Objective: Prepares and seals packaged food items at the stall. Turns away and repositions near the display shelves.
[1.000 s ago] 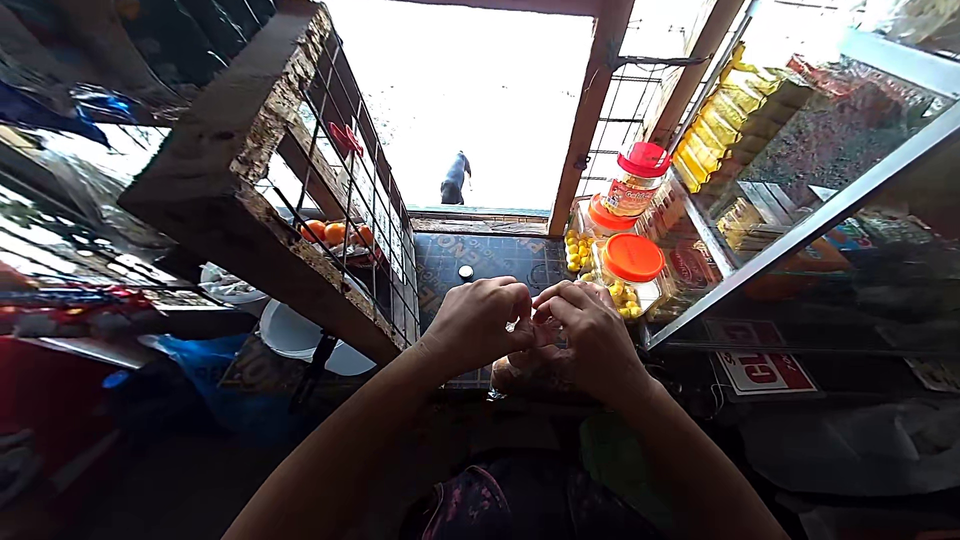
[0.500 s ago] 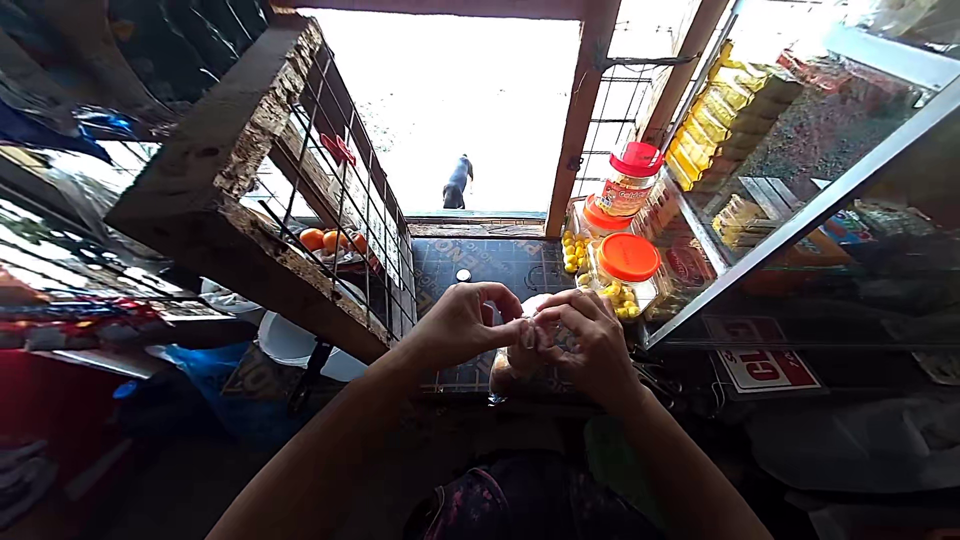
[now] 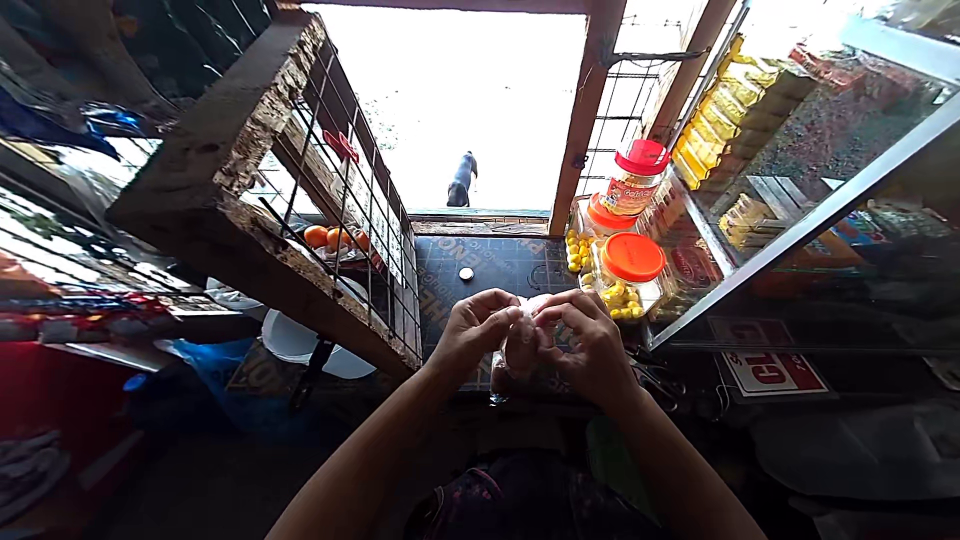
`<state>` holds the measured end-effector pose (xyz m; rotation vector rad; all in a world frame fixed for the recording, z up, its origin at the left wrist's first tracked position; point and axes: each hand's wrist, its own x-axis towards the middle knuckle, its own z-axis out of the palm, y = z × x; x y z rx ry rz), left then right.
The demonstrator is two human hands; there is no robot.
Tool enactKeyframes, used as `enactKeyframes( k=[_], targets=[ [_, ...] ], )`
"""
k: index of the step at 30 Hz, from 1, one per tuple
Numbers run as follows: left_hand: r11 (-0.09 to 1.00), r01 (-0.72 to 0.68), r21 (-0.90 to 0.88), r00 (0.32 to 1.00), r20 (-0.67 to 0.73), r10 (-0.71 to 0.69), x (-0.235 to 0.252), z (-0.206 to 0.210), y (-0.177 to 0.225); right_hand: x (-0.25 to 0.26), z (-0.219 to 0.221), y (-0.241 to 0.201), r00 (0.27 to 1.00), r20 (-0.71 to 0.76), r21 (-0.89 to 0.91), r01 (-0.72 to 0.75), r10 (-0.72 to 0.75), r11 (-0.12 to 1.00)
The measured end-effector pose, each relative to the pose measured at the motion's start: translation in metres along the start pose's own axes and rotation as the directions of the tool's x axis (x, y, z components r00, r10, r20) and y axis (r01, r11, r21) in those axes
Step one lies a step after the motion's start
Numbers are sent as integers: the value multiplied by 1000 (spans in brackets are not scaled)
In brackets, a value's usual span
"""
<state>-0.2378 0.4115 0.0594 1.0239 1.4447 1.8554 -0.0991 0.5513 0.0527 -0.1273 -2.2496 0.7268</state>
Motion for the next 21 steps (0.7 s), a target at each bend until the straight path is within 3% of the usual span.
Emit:
enactKeyframes(
  k=[1, 3, 5, 6, 9, 11, 13, 15, 17, 19, 21],
  targets=[
    [962, -91, 259, 995, 60, 78, 2, -5, 10, 0, -1, 0, 1000, 2, -3, 5, -5, 1000],
    [753, -252, 608, 966, 200, 161, 5, -10, 31, 0, 0, -1, 1000, 3, -10, 22, -22, 1000],
    [618, -344, 706, 938, 281, 202, 8, -9, 43, 1, 3, -3, 999, -6, -16, 37, -37, 999],
    [619, -353, 701, 935, 288, 206, 9, -9, 44, 1, 4, -5, 999, -13, -15, 37, -37, 999],
    [846, -227, 483, 972, 162, 168, 7, -3, 31, 1, 5, -8, 999, -42, -7, 8, -8, 1000],
    [995, -39, 94, 998, 42, 35, 2, 7, 16, 1, 5, -8, 999, -52, -4, -16, 16, 1000],
    [952, 119, -283, 991, -27, -132, -3, 16, 3, 1, 6, -8, 998, -56, -15, -19, 18, 1000],
    [907, 164, -389, 983, -10, -182, -4, 16, -4, 1, 9, -4, 997, -77, -5, -1, 0, 1000],
    [990, 91, -108, 996, 22, -89, -2, 10, 3, -1, 11, -2, 993, -115, 25, 14, -11, 1000],
    [950, -64, 306, 996, 79, 42, 2, 3, 14, -4, 14, -3, 988, -153, 85, 4, 9, 996],
    [922, -115, 371, 993, 77, 93, 4, 4, 21, -3, 16, -3, 987, -159, 221, -3, 39, 975]
  ],
)
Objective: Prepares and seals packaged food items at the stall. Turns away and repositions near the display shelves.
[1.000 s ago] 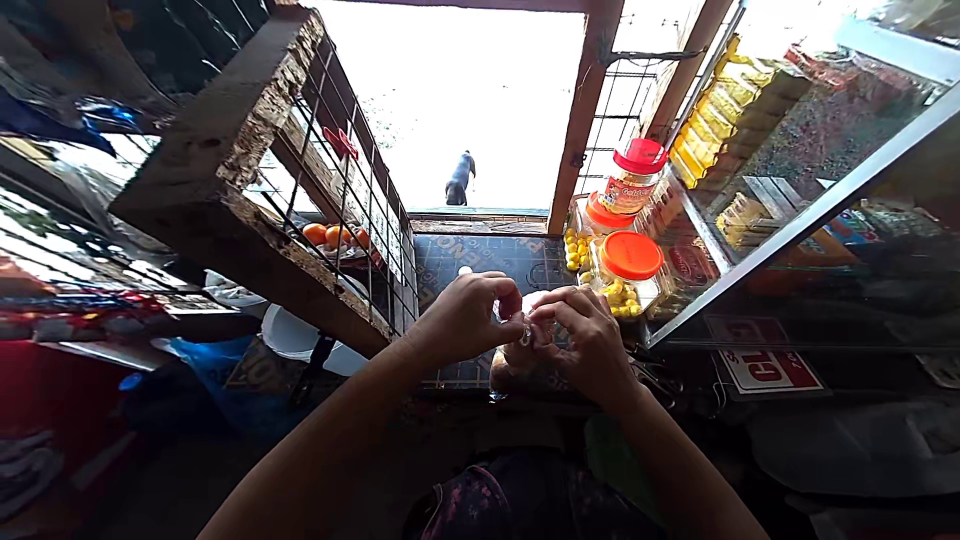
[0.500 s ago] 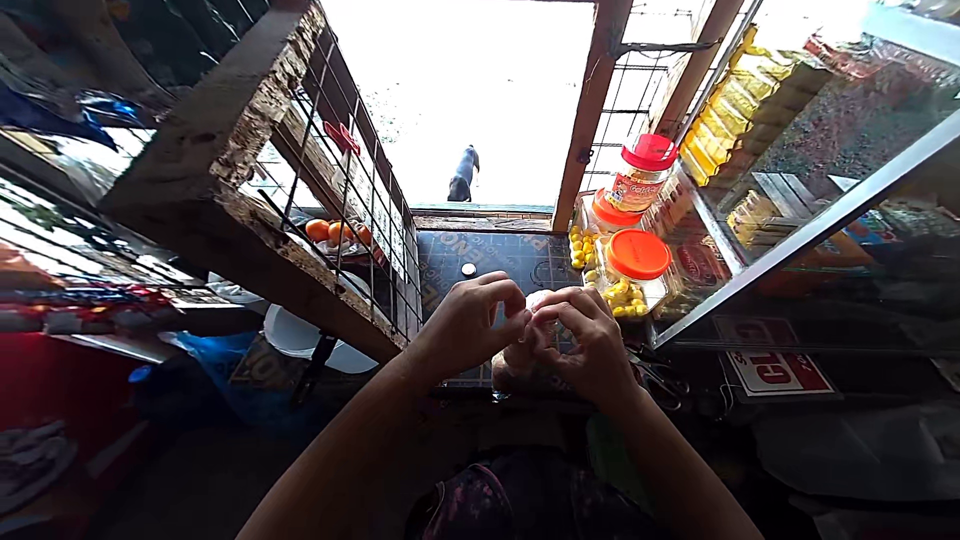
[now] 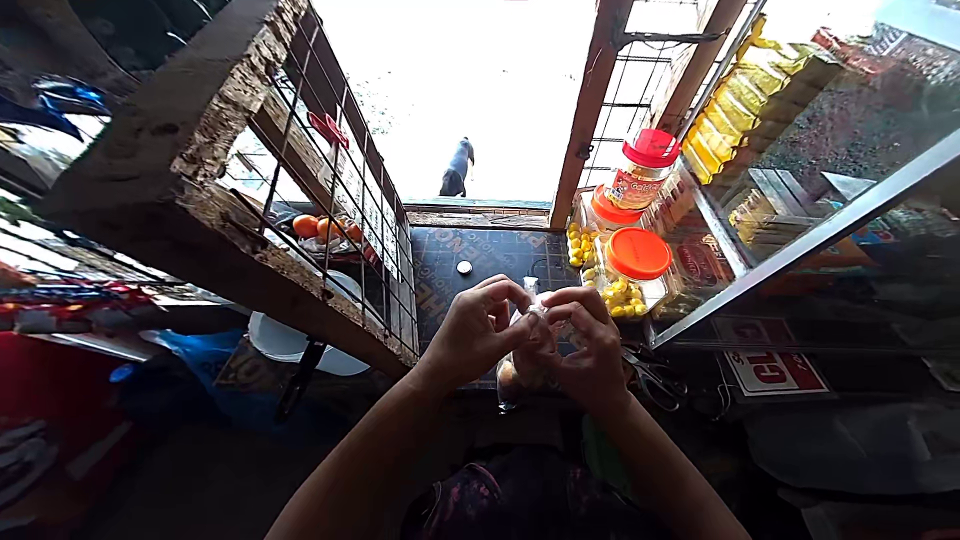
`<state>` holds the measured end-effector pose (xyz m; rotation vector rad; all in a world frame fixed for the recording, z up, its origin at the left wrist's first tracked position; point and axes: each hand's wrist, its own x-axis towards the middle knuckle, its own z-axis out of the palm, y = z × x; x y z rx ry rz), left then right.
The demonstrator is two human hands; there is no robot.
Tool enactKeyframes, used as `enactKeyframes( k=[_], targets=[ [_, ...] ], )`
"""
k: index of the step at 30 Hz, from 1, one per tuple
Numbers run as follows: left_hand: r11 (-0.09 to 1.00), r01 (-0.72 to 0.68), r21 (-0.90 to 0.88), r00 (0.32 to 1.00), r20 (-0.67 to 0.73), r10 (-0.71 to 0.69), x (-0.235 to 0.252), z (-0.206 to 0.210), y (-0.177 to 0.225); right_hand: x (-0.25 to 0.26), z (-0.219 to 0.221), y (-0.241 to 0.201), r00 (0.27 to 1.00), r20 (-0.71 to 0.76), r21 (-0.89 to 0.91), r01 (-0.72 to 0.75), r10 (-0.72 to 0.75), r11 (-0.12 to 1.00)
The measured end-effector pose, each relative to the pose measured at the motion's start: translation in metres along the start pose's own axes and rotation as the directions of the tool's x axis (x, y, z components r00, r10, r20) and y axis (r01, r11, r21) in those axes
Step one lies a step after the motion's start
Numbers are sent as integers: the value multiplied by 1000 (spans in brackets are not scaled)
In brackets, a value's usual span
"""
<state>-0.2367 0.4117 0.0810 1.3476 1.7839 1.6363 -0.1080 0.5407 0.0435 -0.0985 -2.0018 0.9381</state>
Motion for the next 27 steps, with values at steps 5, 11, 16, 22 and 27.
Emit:
enactKeyframes(
  k=[5, 11, 16, 22, 27],
  targets=[
    [676, 242, -696, 942, 1, -337, -3, 27, -4, -4, 4, 20, 997, 60, 405, -66, 45, 912],
    [657, 82, -749, 964, -109, -244, 3, 14, -13, -14, -3, 31, 992, 128, 655, -95, 14, 749],
    [963, -154, -220, 981, -151, 122, -11, 25, -45, -25, -4, 22, 993, 108, 506, -91, 41, 858],
    [967, -217, 130, 975, 73, 209, -59, 53, -86, -65, -46, -7, 880, 3, 453, -424, 474, 784],
    [989, -133, 63, 961, -236, 144, -99, 51, -100, -94, -70, -4, 621, -5, 502, -677, 784, 539]
  ],
)
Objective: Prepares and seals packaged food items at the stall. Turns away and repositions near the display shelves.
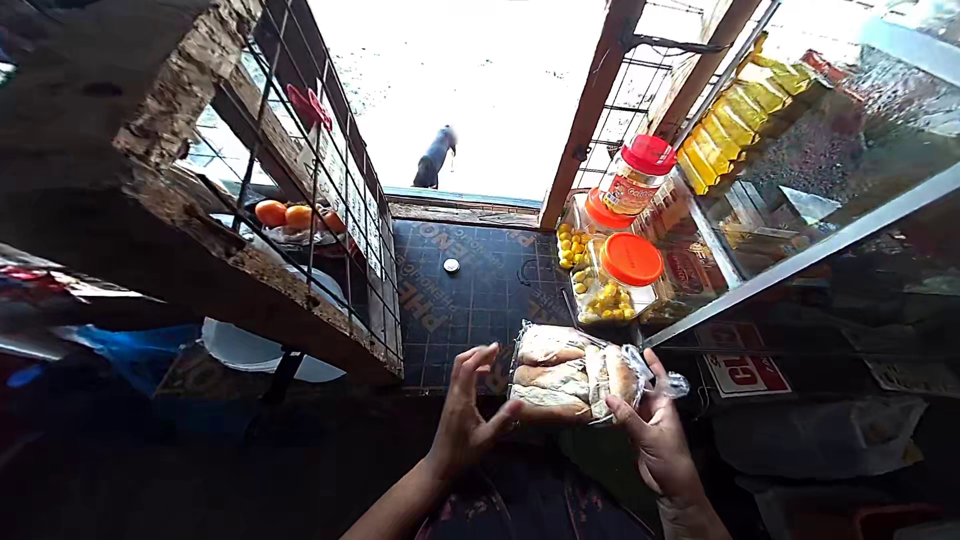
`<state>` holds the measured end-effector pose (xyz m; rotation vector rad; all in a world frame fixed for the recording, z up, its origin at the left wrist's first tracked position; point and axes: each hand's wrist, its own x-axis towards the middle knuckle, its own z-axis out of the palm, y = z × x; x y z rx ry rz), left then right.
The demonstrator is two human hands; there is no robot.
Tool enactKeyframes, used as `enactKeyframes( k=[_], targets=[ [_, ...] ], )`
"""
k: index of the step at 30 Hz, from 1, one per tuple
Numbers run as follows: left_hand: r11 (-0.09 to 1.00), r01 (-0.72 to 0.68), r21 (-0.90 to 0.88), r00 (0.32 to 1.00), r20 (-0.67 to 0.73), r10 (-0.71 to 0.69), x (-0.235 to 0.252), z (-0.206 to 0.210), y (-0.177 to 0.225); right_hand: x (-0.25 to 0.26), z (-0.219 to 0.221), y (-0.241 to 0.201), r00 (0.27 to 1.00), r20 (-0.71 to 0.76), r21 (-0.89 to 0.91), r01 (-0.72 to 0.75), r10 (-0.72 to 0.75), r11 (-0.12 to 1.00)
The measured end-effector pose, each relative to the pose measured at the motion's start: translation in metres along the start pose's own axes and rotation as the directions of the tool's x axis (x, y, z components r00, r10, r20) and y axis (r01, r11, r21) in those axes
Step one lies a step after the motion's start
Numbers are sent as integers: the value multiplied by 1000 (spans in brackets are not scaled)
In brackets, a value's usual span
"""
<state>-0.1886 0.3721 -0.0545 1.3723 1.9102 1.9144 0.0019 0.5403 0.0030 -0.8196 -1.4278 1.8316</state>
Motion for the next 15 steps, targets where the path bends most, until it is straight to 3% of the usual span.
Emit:
enactKeyframes(
  k=[2, 6, 10, 15],
  targets=[
    [985, 171, -22, 983, -63, -172, -19, -9, 3, -9, -2, 12, 998, -53, 44, -44, 47, 998],
    [866, 497, -61, 863, 140, -485, -45, -17, 7, -28, -5, 48, 997, -61, 216, -31, 45, 976],
    [693, 668, -271, 742, 315, -592, -41, -12, 11, -45, -14, 71, 999, 37, 303, -26, 16, 953],
    [658, 663, -358, 745, 399, -534, -36, -12, 11, -60, -13, 71, 988, 133, 262, -106, 73, 959]
  ],
)
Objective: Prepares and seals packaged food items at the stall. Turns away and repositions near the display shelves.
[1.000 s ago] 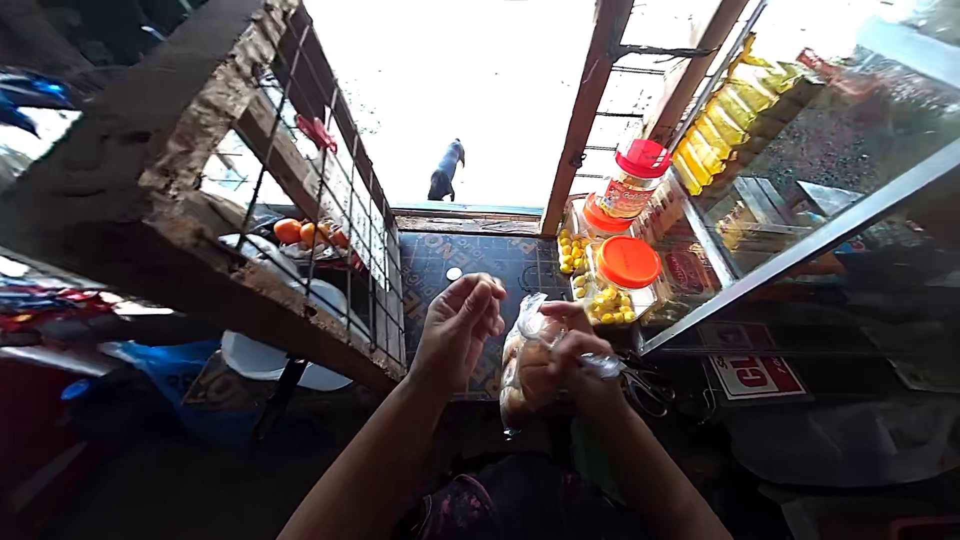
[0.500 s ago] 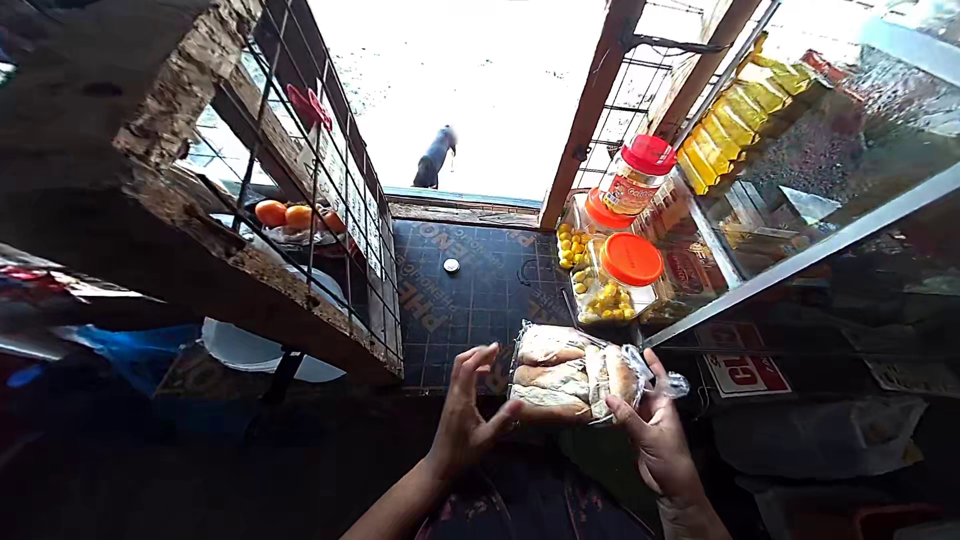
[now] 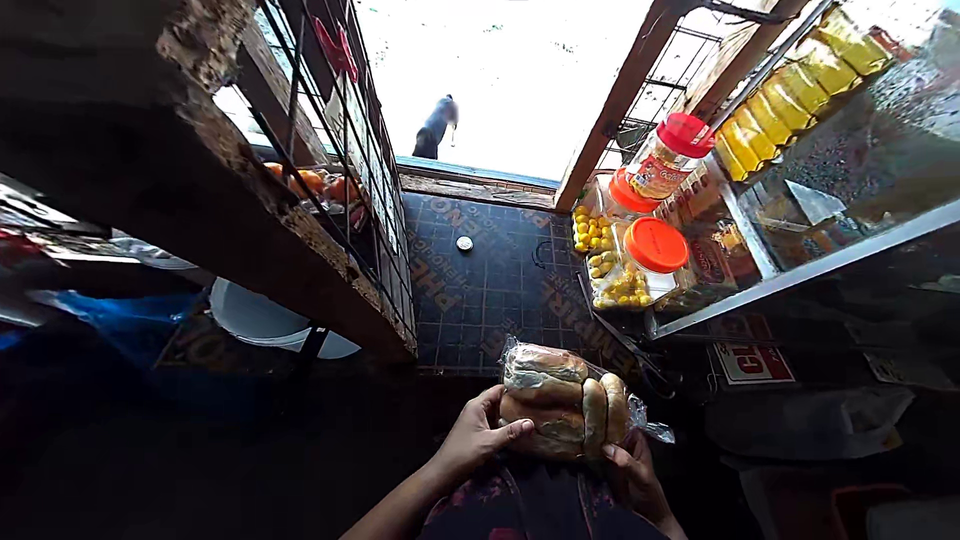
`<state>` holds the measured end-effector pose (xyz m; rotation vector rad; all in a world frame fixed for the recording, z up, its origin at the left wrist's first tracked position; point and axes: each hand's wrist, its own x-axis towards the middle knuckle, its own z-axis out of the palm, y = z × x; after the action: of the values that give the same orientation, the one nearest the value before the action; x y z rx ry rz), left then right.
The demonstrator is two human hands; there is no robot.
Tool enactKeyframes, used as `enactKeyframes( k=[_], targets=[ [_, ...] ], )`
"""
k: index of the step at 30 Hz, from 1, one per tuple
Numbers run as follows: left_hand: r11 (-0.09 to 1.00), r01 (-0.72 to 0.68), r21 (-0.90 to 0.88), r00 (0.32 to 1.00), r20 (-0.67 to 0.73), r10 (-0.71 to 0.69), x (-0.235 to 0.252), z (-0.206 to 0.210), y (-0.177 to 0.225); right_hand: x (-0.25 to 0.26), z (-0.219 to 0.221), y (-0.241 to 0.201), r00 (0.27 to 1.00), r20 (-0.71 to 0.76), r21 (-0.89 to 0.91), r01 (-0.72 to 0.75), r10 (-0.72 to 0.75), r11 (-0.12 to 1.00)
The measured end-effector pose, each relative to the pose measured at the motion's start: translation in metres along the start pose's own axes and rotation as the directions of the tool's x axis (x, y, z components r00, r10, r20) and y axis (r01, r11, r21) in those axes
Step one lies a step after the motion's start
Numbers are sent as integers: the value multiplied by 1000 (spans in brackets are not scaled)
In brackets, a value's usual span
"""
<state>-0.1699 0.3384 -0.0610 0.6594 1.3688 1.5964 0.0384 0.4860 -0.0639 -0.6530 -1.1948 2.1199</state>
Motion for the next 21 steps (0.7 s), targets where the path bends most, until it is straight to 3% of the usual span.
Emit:
enactKeyframes(
  k=[3, 7, 10, 12, 14, 16, 19, 21],
  targets=[
    [991, -127, -45, 992, -11, 127, 2, 3, 6, 3, -1, 3, 996, 88, 10, 9, -9, 1000],
    [951, -306, 50, 939, -145, 310, 11, 3, 30, 21, 14, -1, 992, 105, 8, 76, -76, 997],
    [941, -310, 137, 915, -226, 334, 30, -5, 58, 27, 27, -3, 997, -10, -108, 79, -80, 991],
    [911, -251, 327, 891, -289, 349, 48, -17, 67, 34, 33, 0, 992, -79, -229, 77, -97, 971],
    [756, -144, 638, 849, -313, 426, 65, -31, 68, 41, 40, 0, 978, -190, -274, 28, -83, 961],
    [471, -150, 869, 793, -179, 583, 70, -34, 65, 46, 41, 1, 970, -243, -310, -51, -28, 950],
    [94, -325, 941, 656, 153, 739, 60, -7, 54, 51, 40, 1, 972, -234, -343, -84, 1, 935],
    [-80, -445, 892, 635, 378, 674, 52, 13, 36, 51, 43, -1, 982, -189, -360, -87, 19, 929]
  ],
)
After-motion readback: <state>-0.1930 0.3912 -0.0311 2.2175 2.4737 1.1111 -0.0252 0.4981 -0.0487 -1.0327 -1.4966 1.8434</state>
